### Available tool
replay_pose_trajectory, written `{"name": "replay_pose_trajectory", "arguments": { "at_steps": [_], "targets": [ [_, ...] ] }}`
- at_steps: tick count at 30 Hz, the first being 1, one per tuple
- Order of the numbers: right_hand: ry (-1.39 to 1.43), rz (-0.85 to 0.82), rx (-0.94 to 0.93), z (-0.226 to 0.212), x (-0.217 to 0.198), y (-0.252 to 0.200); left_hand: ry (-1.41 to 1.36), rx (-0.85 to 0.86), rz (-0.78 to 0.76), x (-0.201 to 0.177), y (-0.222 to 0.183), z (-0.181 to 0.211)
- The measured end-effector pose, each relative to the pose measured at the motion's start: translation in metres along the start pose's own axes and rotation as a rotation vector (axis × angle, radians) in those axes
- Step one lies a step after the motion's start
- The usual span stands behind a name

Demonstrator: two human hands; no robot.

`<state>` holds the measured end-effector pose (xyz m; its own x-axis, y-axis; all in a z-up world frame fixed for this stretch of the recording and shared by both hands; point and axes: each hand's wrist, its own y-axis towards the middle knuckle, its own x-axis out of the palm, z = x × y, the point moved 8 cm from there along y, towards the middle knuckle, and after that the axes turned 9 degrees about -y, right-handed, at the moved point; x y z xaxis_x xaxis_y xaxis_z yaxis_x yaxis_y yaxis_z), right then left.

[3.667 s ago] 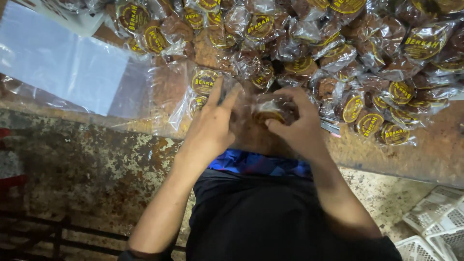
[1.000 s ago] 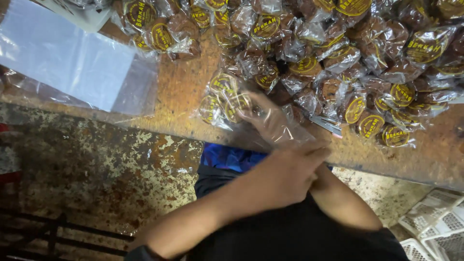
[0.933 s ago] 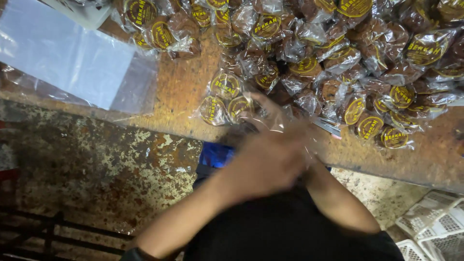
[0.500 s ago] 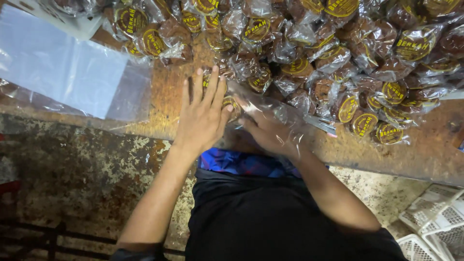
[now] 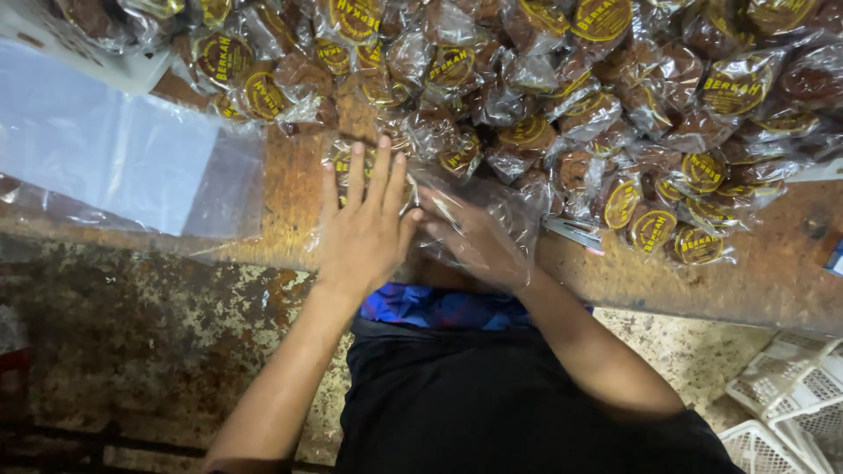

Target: Packing individually wrapped cakes into a plastic bag and stapling it shut

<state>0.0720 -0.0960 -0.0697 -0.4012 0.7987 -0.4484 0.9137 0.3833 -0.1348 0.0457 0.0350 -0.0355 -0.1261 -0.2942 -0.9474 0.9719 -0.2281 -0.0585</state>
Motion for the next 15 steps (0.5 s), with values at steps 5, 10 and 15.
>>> {"name": "replay_pose_trajectory", "arguments": {
  "at_steps": [5, 10, 15],
  "targets": [
    [0.347, -0.262, 0.02, 0.006, -0.014, -0.016, -0.039, -0.023, -0.042, 0.005, -0.003, -0.015],
    [-0.293, -0.23, 0.358, -0.02, -0.142, -0.003, 0.044, 0.012, 0.054, -0.001, -0.006, -0.017],
    [-0.745, 0.605, -0.251, 0.002, -0.268, 0.044, 0.006, -0.034, 0.012, -0.011, 0.016, -0.001]
  ]
}}
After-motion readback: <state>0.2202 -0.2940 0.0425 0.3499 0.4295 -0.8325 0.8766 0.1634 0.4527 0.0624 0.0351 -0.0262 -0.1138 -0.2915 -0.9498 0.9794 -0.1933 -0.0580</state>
